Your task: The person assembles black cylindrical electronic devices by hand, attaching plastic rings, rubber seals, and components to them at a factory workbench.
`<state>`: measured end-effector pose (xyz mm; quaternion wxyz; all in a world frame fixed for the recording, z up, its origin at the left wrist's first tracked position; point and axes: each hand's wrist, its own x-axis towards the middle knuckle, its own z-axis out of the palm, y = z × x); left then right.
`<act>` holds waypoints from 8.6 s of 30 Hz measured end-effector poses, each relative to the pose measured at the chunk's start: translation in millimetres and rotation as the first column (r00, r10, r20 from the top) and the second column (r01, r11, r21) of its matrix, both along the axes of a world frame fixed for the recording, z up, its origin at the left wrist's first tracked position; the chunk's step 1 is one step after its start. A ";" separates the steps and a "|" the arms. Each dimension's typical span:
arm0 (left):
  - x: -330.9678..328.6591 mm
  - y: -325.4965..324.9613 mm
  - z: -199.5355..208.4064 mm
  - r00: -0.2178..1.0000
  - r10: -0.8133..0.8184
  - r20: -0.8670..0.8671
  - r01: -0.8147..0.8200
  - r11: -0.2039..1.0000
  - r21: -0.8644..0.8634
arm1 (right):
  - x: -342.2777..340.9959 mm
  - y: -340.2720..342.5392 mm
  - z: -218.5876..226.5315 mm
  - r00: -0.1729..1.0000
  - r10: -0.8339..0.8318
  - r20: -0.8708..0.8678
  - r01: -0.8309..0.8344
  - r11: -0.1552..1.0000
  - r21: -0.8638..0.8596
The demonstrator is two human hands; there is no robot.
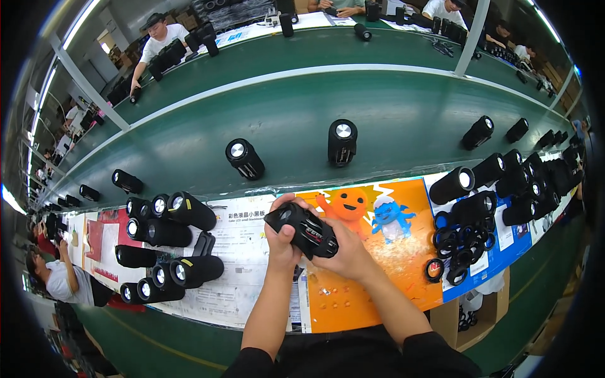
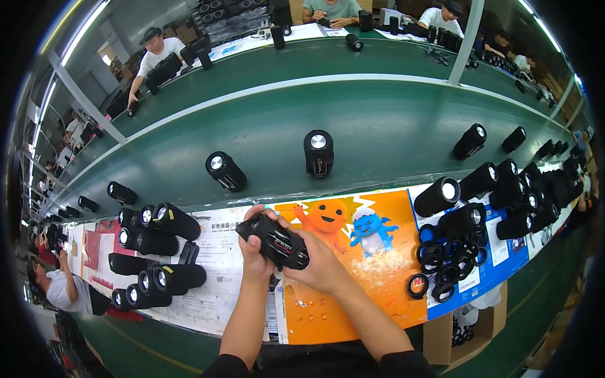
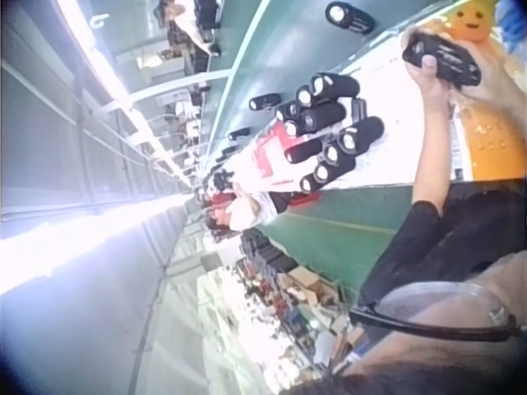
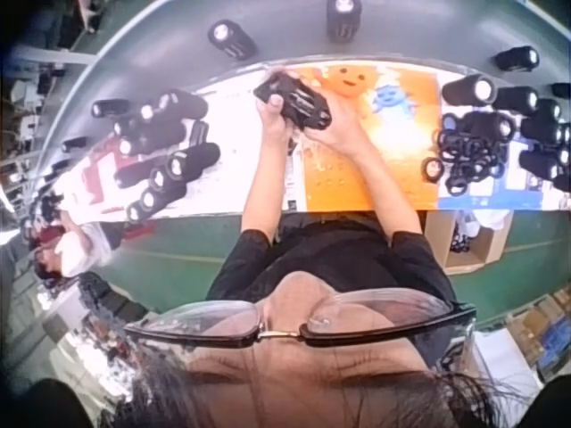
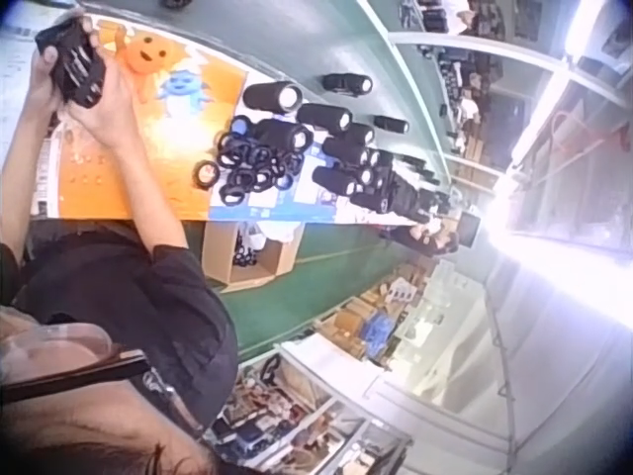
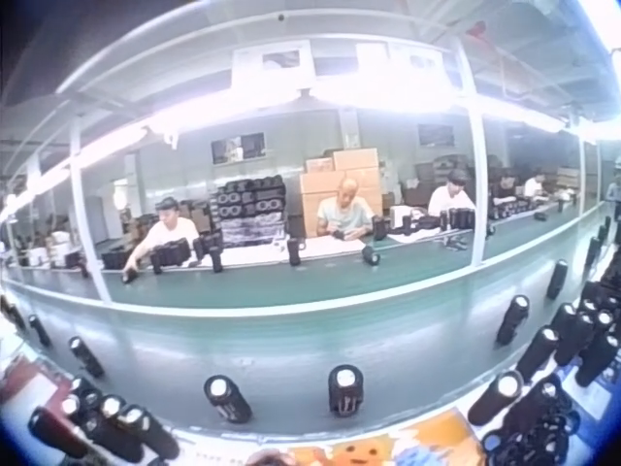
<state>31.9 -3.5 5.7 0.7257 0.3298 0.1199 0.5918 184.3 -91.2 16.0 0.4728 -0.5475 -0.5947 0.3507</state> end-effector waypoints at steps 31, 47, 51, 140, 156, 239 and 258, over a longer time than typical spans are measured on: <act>-66.5 15.4 43.3 0.409 0.574 -0.710 -0.048 0.790 0.611 | 19.6 -1.1 -0.4 0.994 0.005 0.105 -0.006 1.000 0.005; -31.7 10.8 5.3 0.794 0.331 -0.509 -0.267 0.943 0.198 | 16.6 -0.8 3.1 0.999 0.045 0.022 -0.043 0.997 -0.059; -30.4 13.0 3.6 0.935 0.199 -0.293 -0.226 0.972 -0.060 | 17.0 0.1 1.9 0.997 0.064 0.046 -0.060 0.995 -0.078; 16.1 -19.4 -21.1 0.820 -0.522 -0.235 0.534 0.845 -0.016 | 108.6 -187.1 51.7 0.672 -0.396 0.625 0.445 0.891 0.086; 25.9 -25.7 -6.0 0.709 -0.679 -0.191 0.669 0.733 -0.125 | 124.9 -179.7 25.5 0.643 -0.562 0.520 0.647 0.762 0.022; 14.6 -33.7 -2.5 0.577 -0.602 -0.552 0.715 0.699 -0.014 | 76.7 -45.9 152.0 0.705 0.348 0.619 -0.341 0.930 -0.134; -1.0 -49.8 -1.1 0.727 -0.540 -0.423 0.610 0.791 0.037 | 12.4 -39.6 99.5 0.815 0.226 -0.533 -0.168 0.973 0.156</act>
